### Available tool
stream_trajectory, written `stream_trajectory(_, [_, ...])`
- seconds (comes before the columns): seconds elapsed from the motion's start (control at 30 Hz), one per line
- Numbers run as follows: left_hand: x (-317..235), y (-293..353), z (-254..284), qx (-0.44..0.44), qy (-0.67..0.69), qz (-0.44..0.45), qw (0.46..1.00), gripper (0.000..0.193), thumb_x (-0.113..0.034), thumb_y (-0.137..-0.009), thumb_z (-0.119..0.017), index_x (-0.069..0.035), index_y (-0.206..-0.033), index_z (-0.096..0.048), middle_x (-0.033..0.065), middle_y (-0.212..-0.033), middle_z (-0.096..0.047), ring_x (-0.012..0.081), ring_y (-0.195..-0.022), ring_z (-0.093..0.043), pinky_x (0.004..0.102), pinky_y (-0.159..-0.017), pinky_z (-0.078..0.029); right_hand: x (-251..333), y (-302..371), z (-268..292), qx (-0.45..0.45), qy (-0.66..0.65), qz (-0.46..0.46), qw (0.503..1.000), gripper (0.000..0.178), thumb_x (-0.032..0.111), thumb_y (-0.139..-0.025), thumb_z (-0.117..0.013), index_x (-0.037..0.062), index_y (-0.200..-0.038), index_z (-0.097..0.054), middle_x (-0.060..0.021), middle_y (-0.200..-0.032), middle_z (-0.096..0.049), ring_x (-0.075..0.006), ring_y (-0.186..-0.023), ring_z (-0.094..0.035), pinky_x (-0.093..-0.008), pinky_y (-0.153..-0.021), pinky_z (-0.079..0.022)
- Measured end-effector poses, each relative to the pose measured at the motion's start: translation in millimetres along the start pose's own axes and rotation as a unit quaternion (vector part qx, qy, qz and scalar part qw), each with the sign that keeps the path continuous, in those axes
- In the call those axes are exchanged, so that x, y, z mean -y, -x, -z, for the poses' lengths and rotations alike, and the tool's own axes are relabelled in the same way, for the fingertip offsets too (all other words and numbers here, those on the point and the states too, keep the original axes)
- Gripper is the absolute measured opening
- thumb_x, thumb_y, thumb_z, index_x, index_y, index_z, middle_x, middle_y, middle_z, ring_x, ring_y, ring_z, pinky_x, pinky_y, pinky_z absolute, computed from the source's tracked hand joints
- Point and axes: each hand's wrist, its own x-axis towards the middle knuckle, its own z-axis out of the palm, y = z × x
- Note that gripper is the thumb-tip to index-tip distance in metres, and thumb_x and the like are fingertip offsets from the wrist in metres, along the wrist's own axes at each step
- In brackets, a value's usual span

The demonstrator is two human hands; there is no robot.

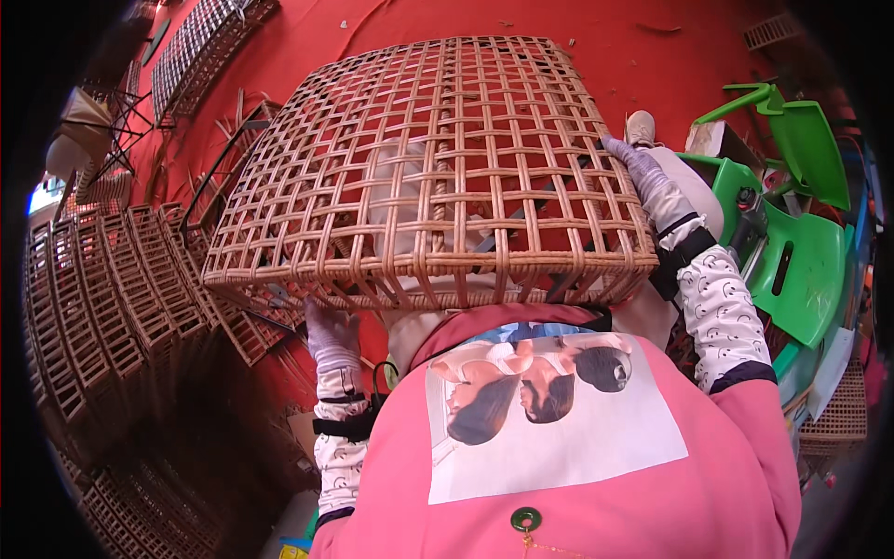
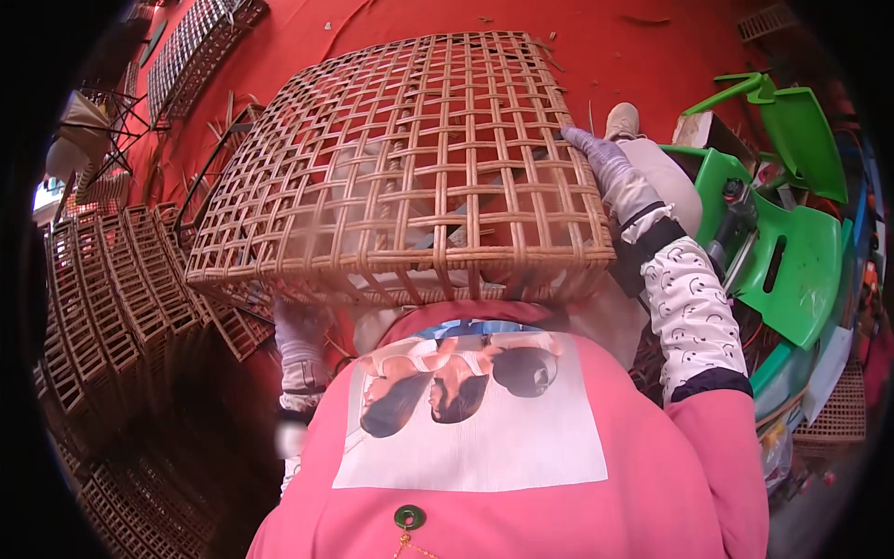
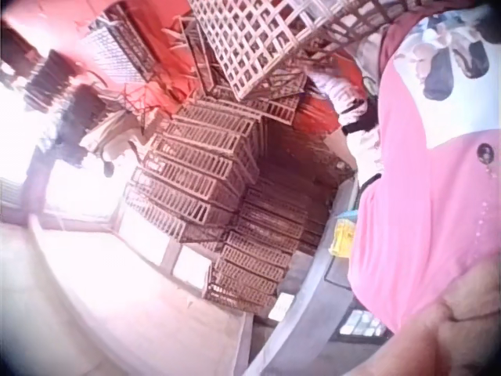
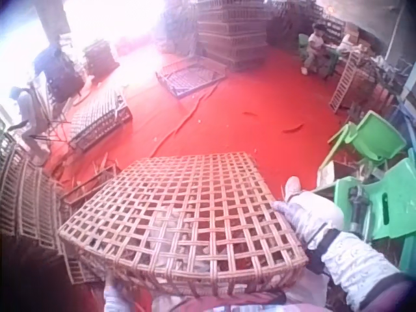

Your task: Assembling and weaving wicker material onto wooden furniture frames using hand tools and pneumatic staplers.

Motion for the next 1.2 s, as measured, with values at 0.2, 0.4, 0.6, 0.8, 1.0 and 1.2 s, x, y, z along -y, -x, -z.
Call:
stream_trajectory(0.2, [0, -15, -4, 0.137, 0.101, 0.072, 0.983, 0.041, -0.044, -0.084, -0.046, -0.014, -0.111, -0.046, 0.0159, -0.102, -0.052, 0.0301, -0.091, -0.053, 0.0473, -0.080, -0.045, -4, 0, -9, 0.064, -0.040, -0.050, 0.996, 0.036, 0.038, -0.077, -0.062, 0.0060, -0.093, -0.061, -0.0106, -0.080, -0.066, -0.0247, -0.060, -0.063, -0.0379, -0.056, -0.054])
stream_trajectory(0.4, [-11, -3, -21, 0.142, 0.144, 0.098, 0.974, 0.043, -0.044, -0.079, -0.053, -0.014, -0.109, -0.046, 0.0126, -0.111, -0.046, 0.0302, -0.098, -0.048, 0.0481, -0.081, -0.044, -9, 19, -12, 0.083, -0.051, -0.049, 0.994, 0.035, 0.041, -0.075, -0.063, 0.0076, -0.087, -0.063, -0.0102, -0.077, -0.066, -0.0247, -0.059, -0.063, -0.0368, -0.055, -0.053])
stream_trajectory(0.6, [-42, -11, -54, 0.197, 0.109, 0.026, 0.974, 0.045, -0.048, -0.079, -0.057, -0.017, -0.110, -0.047, 0.0090, -0.100, -0.046, 0.0276, -0.085, -0.050, 0.0471, -0.073, -0.046, -21, 52, -14, 0.012, -0.059, 0.061, 0.996, 0.034, 0.035, -0.078, -0.061, 0.0065, -0.096, -0.060, -0.0120, -0.084, -0.065, -0.0272, -0.067, -0.064, -0.0394, -0.061, -0.053])
stream_trajectory(0.8, [-25, -16, -66, 0.185, 0.094, 0.040, 0.977, 0.044, -0.047, -0.076, -0.062, -0.018, -0.107, -0.049, 0.0070, -0.096, -0.047, 0.0230, -0.076, -0.048, 0.0448, -0.066, -0.047, -24, 91, -9, -0.063, -0.023, 0.129, 0.989, 0.041, 0.037, -0.080, -0.062, 0.0031, -0.103, -0.058, -0.0102, -0.091, -0.064, -0.0198, -0.073, -0.062, -0.0290, -0.070, -0.049])
stream_trajectory(1.0, [-16, -12, -57, 0.175, 0.050, 0.055, 0.982, 0.045, -0.038, -0.077, -0.063, -0.011, -0.110, -0.049, 0.0067, -0.107, -0.051, 0.0280, -0.096, -0.049, 0.0463, -0.084, -0.041, -34, 34, 59, -0.122, 0.188, 0.208, 0.952, 0.025, 0.030, -0.084, -0.056, 0.0071, -0.094, -0.059, -0.0055, -0.078, -0.061, -0.0171, -0.063, -0.058, -0.0302, -0.059, -0.048])
stream_trajectory(1.2, [-2, -16, -64, 0.173, 0.111, 0.073, 0.976, 0.049, -0.047, -0.082, -0.052, -0.010, -0.114, -0.047, 0.0126, -0.107, -0.050, 0.0279, -0.097, -0.049, 0.0462, -0.085, -0.041, -36, 50, 28, -0.046, 0.069, 0.181, 0.980, 0.037, 0.036, -0.082, -0.056, 0.0037, -0.101, -0.057, -0.0105, -0.085, -0.065, -0.0223, -0.070, -0.062, -0.0310, -0.067, -0.050])
